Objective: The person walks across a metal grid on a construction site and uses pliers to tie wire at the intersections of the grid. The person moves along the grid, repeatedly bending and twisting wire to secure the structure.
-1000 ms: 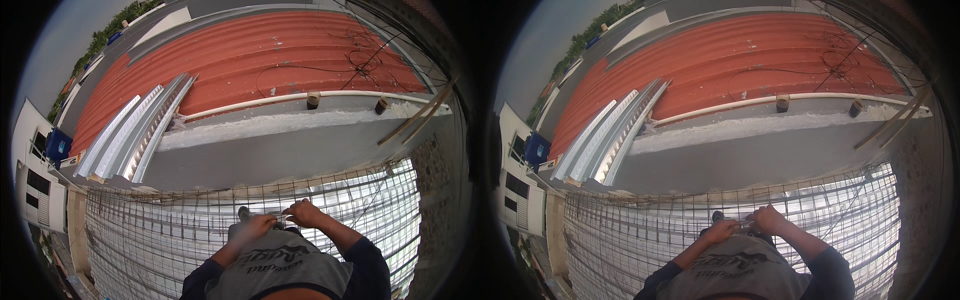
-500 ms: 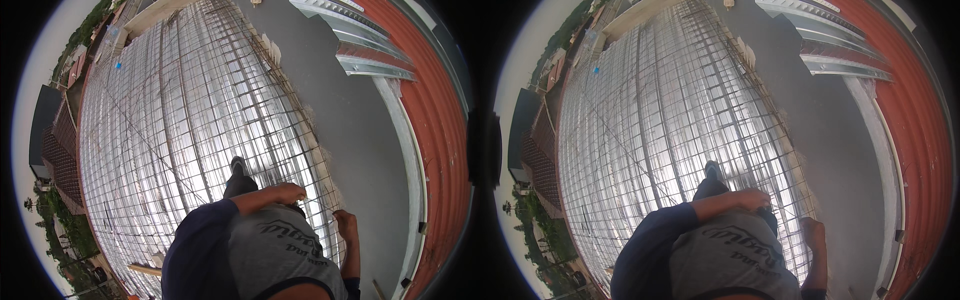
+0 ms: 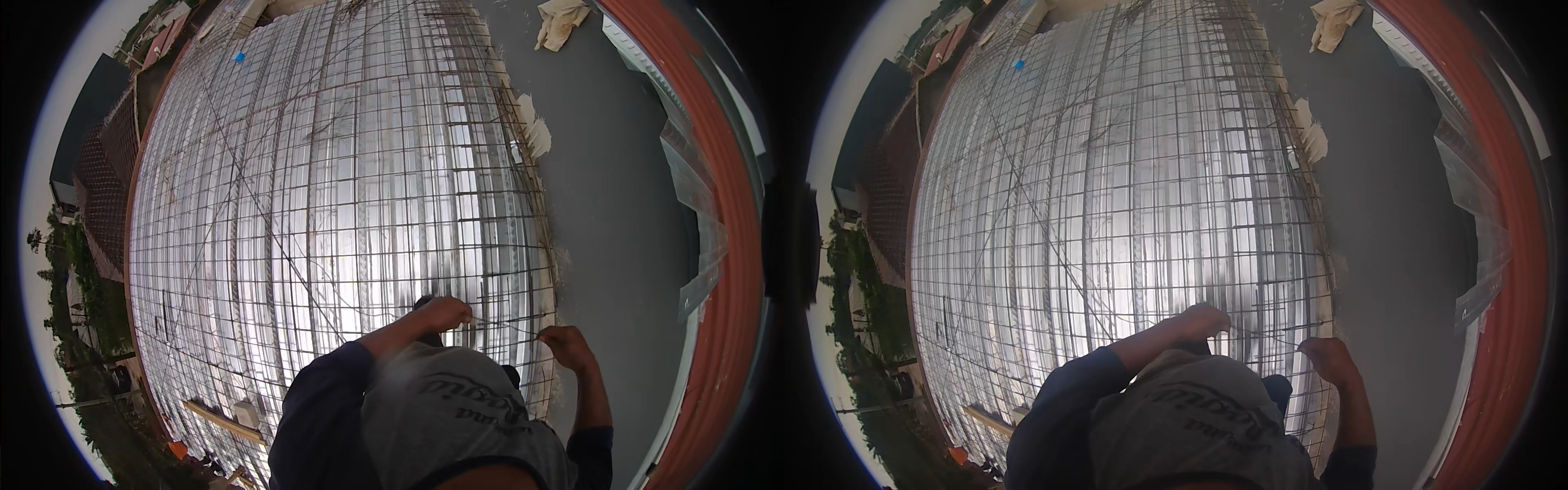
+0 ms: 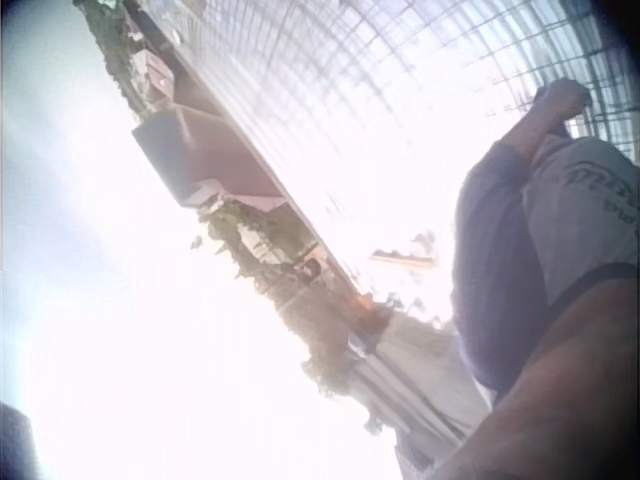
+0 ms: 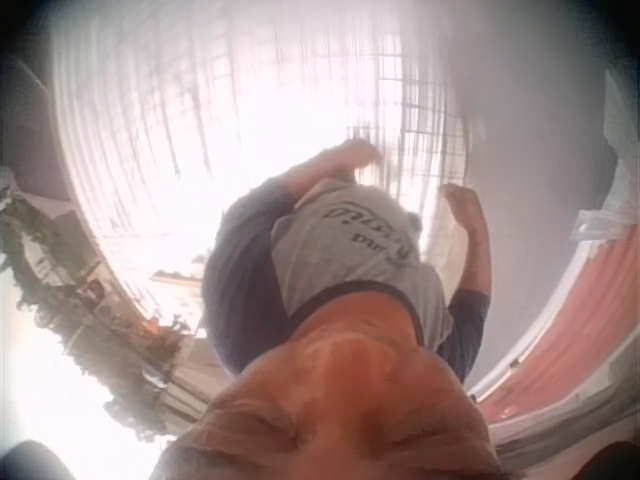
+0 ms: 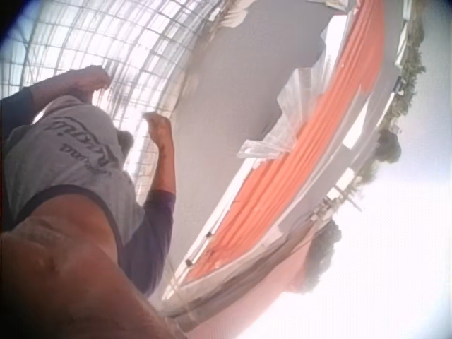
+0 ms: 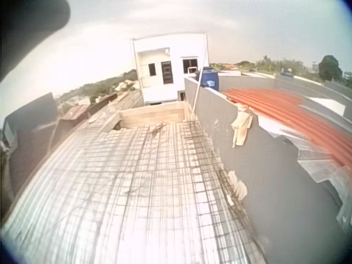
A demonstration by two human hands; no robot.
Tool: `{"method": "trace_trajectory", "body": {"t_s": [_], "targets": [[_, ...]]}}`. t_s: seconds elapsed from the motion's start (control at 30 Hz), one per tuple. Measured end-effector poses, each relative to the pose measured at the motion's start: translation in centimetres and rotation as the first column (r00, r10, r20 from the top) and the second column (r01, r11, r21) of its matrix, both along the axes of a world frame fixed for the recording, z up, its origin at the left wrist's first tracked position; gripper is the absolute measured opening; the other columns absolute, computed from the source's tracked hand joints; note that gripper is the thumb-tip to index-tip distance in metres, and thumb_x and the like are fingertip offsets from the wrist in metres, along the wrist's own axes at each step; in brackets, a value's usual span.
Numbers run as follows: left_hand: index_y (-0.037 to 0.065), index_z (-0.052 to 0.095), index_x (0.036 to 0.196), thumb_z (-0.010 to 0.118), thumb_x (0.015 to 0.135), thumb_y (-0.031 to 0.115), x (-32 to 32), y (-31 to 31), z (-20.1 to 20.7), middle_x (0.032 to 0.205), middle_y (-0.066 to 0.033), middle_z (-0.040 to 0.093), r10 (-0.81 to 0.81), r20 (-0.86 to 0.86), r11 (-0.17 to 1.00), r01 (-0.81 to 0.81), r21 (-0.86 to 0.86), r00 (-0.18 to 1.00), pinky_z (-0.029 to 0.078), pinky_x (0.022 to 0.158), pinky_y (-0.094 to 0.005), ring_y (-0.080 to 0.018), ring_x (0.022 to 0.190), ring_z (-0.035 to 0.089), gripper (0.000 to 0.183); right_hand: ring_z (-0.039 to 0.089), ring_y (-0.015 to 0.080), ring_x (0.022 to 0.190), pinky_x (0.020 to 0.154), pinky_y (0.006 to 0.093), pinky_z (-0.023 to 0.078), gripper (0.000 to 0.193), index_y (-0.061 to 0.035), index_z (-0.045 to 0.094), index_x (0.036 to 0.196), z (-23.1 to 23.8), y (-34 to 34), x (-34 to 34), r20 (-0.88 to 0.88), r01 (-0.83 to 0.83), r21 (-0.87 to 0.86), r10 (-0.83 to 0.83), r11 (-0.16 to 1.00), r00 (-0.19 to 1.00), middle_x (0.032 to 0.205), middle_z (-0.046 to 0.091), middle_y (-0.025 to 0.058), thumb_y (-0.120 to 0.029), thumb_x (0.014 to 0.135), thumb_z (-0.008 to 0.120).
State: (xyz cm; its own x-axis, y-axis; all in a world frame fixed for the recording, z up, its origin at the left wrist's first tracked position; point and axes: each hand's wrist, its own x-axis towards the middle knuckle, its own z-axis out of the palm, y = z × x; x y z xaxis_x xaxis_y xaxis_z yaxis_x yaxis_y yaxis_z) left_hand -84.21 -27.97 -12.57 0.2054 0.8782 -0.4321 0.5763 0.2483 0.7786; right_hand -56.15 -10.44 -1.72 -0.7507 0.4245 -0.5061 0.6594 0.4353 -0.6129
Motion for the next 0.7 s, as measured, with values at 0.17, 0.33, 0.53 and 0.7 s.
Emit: {"method": "trace_trajectory", "body": {"t_s": [0.17, 0.33, 0.53, 0.7], "targets": [[0.004, 0.064, 0.099, 0.051, 0.094, 0.031, -8.2, 1.9, 0.7, 0.097, -0.0164, 0.065, 0.173, 0.109, 0.984, -0.168, -0.054, 0.979, 0.047, 0.082, -0.0442, -0.0342, 0.094, 0.061, 0.031, 0.066, 0.0285, 0.077, 0.073, 0.0349, 0.05, 0.012, -0.0007, 0.068, 0.092, -0.6, 6.5, -2.6, -0.008, 0.064, 0.207, -0.063, 0.976, 0.998, 0.085, 0.069, 0.0162, -0.009, 0.086, 0.063], [-0.001, 0.063, 0.098, 0.049, 0.094, 0.024, -11.0, 4.0, -1.0, 0.099, -0.0193, 0.064, 0.308, 0.338, 0.948, -0.316, -0.033, 0.89, 0.047, 0.086, -0.0394, -0.032, 0.097, 0.061, 0.028, 0.066, 0.0285, 0.081, 0.075, 0.0345, 0.05, 0.013, -0.002, 0.069, 0.09, -3.7, 12.5, -5.7, 0.011, 0.173, 0.044, -0.174, 0.984, 0.985, 0.087, 0.069, 0.0146, -0.012, 0.084, 0.063], [0.005, 0.063, 0.105, 0.05, 0.091, 0.018, -14.4, 8.5, 3.1, 0.103, -0.0126, 0.063, 0.361, -0.074, 0.933, -0.36, 0.021, 0.93, 0.049, 0.088, -0.0397, -0.0309, 0.1, 0.061, 0.023, 0.061, 0.0315, 0.1, 0.097, 0.0485, 0.039, 0.035, -0.0083, 0.066, 0.11, -10.1, 20.4, -17.5, -0.012, -0.345, 0.386, 0.379, 0.855, 0.925, 0.104, 0.066, 0.0142, -0.03, 0.083, 0.065], [0.003, 0.061, 0.107, 0.046, 0.095, 0.024, -16.7, 12.9, 7.0, 0.106, -0.0159, 0.064, 0.628, -0.056, 0.778, -0.629, 0.016, 0.776, 0.049, 0.085, -0.0403, -0.0333, 0.101, 0.061, 0.028, 0.062, 0.0319, 0.095, 0.085, 0.0428, 0.047, 0.032, -0.0094, 0.065, 0.11, -3.8, 19.9, -34.2, -0.153, -0.615, 0.075, 0.618, 0.785, 0.771, 0.101, 0.066, 0.0129, -0.032, 0.088, 0.059]]}}
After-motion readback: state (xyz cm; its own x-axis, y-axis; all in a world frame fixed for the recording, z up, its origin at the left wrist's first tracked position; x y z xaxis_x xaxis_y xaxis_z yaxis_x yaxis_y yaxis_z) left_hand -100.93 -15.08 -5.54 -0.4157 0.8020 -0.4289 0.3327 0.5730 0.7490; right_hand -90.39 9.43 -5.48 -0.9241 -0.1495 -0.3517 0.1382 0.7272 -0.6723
